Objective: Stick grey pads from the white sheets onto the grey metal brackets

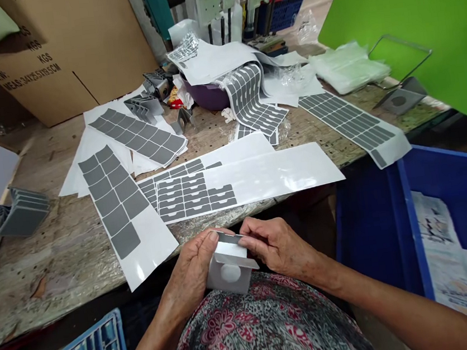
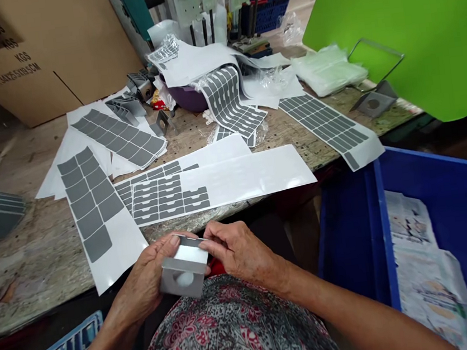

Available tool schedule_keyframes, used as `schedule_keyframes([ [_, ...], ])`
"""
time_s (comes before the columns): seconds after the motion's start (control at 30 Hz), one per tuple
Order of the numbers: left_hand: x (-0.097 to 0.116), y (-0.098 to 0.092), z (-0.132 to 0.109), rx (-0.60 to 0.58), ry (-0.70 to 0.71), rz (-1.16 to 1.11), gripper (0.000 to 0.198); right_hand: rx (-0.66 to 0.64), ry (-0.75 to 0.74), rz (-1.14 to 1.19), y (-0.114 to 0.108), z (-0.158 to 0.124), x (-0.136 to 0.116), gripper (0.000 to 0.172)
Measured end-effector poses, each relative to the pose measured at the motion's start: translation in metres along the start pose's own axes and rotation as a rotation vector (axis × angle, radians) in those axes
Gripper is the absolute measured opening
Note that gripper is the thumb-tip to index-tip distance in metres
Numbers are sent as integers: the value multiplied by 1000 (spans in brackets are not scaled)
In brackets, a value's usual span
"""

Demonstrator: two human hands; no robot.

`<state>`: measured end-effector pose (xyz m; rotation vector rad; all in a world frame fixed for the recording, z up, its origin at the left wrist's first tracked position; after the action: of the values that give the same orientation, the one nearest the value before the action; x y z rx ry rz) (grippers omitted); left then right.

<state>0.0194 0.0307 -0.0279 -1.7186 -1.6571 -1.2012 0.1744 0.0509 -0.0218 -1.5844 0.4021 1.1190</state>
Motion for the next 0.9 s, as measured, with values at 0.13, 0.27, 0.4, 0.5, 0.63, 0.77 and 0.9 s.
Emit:
schedule_keyframes([
  [0.13,7,4,-2,-24,64,156,41,-34,-136,-219,5,0,-3,31],
  [0.27,-3,7,0,-132,-4,87,36,-68,-134,-156,11,-8,2,35],
  [0.4,-12,14,0,-191,-80,-25,35,-21,-78,-171,4,-12,1,18],
  [0.5,-9,20,-1,-216,-77,-64,30,53,-117,-203,-6,-8,-11,12],
  [0.63,-4,23,-2,-219,-49,-35,25,89,-151,-257,-9,5,-21,10],
  [0.77,-3,23,-3,-211,-33,9,22,130,-180,-362,-2,14,-25,11],
  [0.9,-6,21,-4,-186,-28,60,25,29,-198,-410,10,17,-24,10],
])
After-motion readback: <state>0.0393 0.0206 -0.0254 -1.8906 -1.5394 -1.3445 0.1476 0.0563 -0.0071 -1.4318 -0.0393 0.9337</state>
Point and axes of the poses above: each hand's wrist, its own z-axis towards the middle knuckle, its own y-axis out of the palm, x = y × z, the point moved 6 cm from there along z, towards the middle knuckle, and after that the axes turned 10 degrees about -z, right-handed, at the moved point
